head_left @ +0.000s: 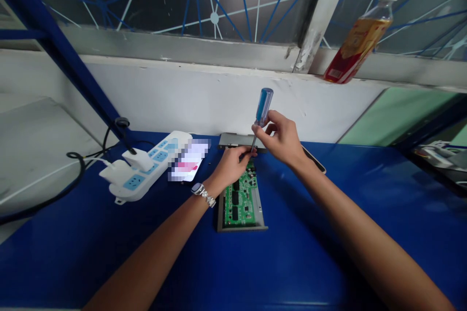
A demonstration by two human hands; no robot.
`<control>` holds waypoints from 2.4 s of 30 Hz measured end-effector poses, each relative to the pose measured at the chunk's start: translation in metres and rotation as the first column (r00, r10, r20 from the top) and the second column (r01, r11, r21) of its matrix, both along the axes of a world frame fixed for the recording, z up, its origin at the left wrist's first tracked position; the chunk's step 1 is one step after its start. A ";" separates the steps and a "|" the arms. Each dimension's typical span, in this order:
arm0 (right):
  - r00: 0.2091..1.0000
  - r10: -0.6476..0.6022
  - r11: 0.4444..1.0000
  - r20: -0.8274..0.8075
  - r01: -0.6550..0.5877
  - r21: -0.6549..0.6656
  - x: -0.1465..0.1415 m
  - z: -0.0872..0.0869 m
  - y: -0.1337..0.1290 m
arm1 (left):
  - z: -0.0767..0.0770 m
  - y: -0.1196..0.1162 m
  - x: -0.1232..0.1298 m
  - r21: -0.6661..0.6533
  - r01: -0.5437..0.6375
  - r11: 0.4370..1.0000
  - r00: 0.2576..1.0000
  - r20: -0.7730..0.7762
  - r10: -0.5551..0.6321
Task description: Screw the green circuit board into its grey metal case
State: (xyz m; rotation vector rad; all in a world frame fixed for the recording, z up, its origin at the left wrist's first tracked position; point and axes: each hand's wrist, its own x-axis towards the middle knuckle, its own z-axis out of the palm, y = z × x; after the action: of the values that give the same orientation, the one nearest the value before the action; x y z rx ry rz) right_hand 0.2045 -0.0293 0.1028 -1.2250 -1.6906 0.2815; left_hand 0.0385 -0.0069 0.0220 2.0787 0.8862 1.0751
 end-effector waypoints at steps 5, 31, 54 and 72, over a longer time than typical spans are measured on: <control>0.994 0.090 0.983 -0.069 -0.100 -0.153 0.002 0.004 -0.002 | 0.000 0.000 0.000 0.014 -0.012 1.000 1.000 -0.007 0.012; 0.855 0.336 0.910 -0.396 -0.403 -0.099 0.001 -0.004 0.005 | 0.007 -0.003 -0.010 0.041 0.007 0.999 0.999 0.044 -0.008; 0.704 0.230 0.909 -0.672 -0.403 -0.111 -0.033 -0.030 0.003 | 0.034 0.014 -0.058 0.194 -0.392 0.899 0.894 0.312 0.322; 0.700 0.217 0.917 -0.680 -0.385 -0.102 -0.022 -0.023 0.003 | 0.034 0.020 -0.095 0.192 -0.096 0.977 0.961 -0.239 0.141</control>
State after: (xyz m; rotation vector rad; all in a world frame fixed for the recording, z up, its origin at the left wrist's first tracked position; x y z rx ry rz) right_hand 0.1825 -0.0262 0.0800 -0.8410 -1.2280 1.0310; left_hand -0.0566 0.0126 0.0556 2.3767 1.0843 0.9972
